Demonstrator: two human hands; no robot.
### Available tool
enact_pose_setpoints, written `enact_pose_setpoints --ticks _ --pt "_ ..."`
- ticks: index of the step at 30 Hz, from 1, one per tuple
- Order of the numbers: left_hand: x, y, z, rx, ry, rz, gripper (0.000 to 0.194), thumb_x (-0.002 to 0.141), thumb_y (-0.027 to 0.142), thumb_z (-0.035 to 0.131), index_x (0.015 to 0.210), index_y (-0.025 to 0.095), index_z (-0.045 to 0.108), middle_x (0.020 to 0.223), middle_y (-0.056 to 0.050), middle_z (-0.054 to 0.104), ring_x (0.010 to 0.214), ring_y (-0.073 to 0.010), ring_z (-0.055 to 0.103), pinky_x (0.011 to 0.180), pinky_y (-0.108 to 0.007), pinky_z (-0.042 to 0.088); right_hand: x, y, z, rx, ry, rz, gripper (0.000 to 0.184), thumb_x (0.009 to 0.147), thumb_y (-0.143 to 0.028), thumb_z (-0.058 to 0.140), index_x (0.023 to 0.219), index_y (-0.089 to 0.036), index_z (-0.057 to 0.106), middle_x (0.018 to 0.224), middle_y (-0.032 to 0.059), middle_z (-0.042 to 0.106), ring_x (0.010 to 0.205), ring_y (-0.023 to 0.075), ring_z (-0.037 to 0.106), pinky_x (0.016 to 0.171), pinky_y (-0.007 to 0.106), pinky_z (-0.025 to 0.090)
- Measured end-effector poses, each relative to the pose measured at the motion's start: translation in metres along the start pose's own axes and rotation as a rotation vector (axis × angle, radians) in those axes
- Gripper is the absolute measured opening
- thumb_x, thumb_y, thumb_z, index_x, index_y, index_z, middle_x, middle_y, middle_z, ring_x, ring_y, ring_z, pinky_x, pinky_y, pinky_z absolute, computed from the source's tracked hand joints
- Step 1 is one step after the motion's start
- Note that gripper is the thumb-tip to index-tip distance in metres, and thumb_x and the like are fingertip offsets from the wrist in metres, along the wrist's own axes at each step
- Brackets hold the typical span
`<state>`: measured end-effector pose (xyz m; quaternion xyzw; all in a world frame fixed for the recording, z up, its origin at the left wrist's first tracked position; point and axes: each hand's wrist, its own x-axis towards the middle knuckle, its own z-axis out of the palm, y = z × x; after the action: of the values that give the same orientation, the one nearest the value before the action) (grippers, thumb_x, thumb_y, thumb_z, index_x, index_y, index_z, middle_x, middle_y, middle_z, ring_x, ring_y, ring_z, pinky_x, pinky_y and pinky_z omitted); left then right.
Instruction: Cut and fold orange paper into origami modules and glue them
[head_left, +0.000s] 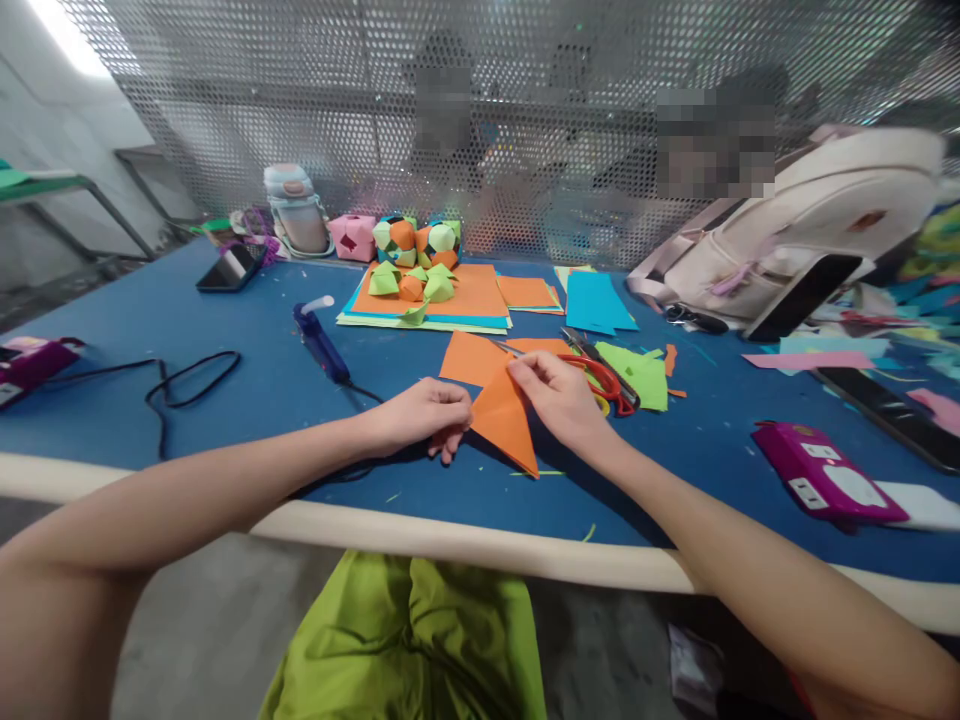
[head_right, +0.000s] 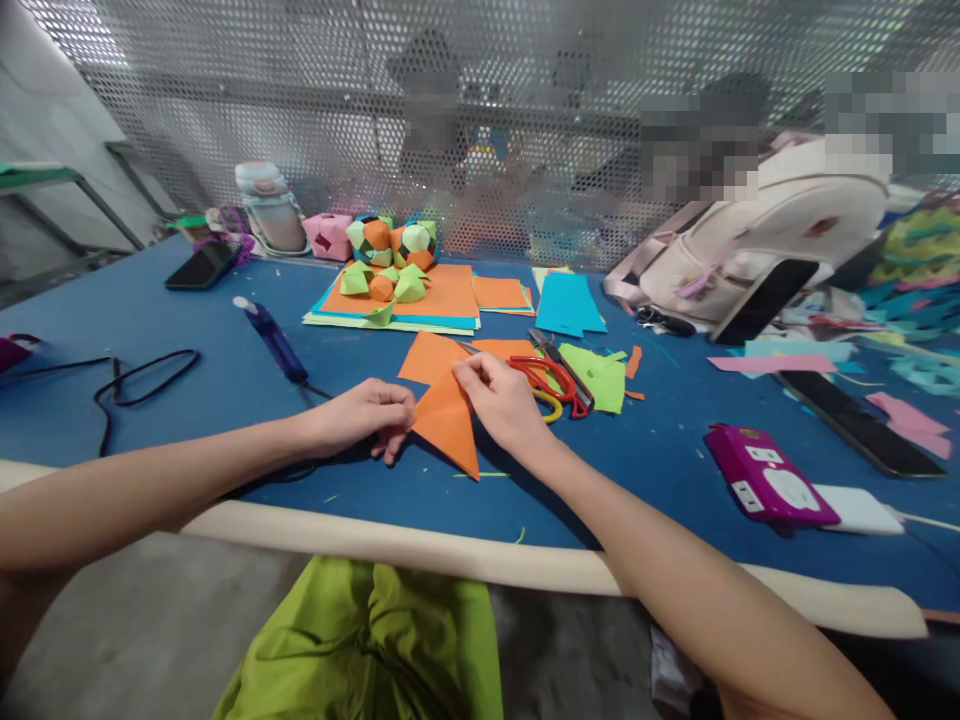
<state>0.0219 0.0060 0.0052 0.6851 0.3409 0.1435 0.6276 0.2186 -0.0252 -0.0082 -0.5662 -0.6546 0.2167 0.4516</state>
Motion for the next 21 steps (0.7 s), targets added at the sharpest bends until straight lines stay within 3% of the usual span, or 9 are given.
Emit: enact_pose_setpoints --ticks 3,7,9,15,18,20,21 --pt "-0.003 0.006 -0.008 0.135 -0.022 -0.123 0.012 0.069 0.019 0.045 0.057 0.017 0.046 0.041 0.002 0.053 0.034 -0.0088 0.051 0.033 -0.015 0.028 -0.004 0.002 -0.004 -0.108 0.082 -0.233 0.019 0.090 -0.034 0.045 0.091 -0.019 0.057 0.085 0.0061 0.061 0.077 0.0173 0.057 0.070 0.030 0.044" --pt "-0.004 0.014 -0.020 0.321 -0.097 -0.214 0.013 0.069 0.022 0.046 0.056 0.017 0.046 0.041 0.003 0.051 0.033 -0.0088 0.049 0.032 -0.016 0.025 -0.013 0.005 -0.006 -0.298 -0.155 -0.695 0.016 0.089 -0.021 0.048 0.092 -0.018 0.063 0.089 0.0095 0.067 0.086 0.0196 0.060 0.077 0.034 0.048" --pt "-0.003 0.015 -0.025 0.393 -0.127 -0.234 0.014 0.069 0.024 0.046 0.057 0.017 0.046 0.041 0.003 0.050 0.034 -0.0092 0.049 0.033 -0.016 0.026 -0.016 0.009 -0.003 -0.333 -0.258 -0.818 0.017 0.089 -0.018 0.049 0.096 -0.016 0.064 0.097 0.0110 0.068 0.090 0.0205 0.062 0.079 0.036 0.051" --pt "-0.002 0.012 -0.030 0.708 -0.130 -0.186 0.019 0.074 0.028 0.044 0.061 0.017 0.049 0.049 0.002 0.053 0.039 -0.0113 0.052 0.041 -0.021 0.038 -0.020 0.017 0.003 -0.445 -0.348 -0.885 0.026 0.090 -0.024 0.052 0.106 -0.008 0.063 0.110 0.0186 0.067 0.106 0.0259 0.061 0.089 0.043 0.052" --pt "-0.009 0.011 -0.021 1.089 0.049 -0.039 0.021 0.078 0.031 0.046 0.064 0.016 0.051 0.061 -0.004 0.059 0.056 -0.0169 0.059 0.051 -0.025 0.041 -0.021 0.016 0.002 -0.481 -0.355 -0.877 0.027 0.090 -0.026 0.051 0.107 -0.008 0.063 0.111 0.0179 0.067 0.109 0.0267 0.060 0.091 0.044 0.051" --pt "-0.015 0.010 -0.010 1.266 0.237 0.102 0.019 0.083 0.030 0.044 0.081 0.016 0.056 0.077 -0.007 0.063 0.071 -0.0199 0.060 0.058 -0.027 0.044 -0.021 0.015 0.002 -0.480 -0.361 -0.863 0.028 0.090 -0.027 0.051 0.107 -0.009 0.063 0.111 0.0168 0.067 0.108 0.0264 0.061 0.092 0.045 0.051" --pt "-0.018 0.008 -0.003 1.290 0.224 0.234 0.018 0.085 0.026 0.042 0.087 0.015 0.056 0.084 -0.008 0.063 0.077 -0.0196 0.060 0.064 -0.028 0.045 -0.020 0.015 0.002 -0.476 -0.365 -0.857 0.027 0.090 -0.027 0.051 0.107 -0.010 0.064 0.111 0.0162 0.067 0.107 0.0262 0.061 0.091 0.045 0.051"
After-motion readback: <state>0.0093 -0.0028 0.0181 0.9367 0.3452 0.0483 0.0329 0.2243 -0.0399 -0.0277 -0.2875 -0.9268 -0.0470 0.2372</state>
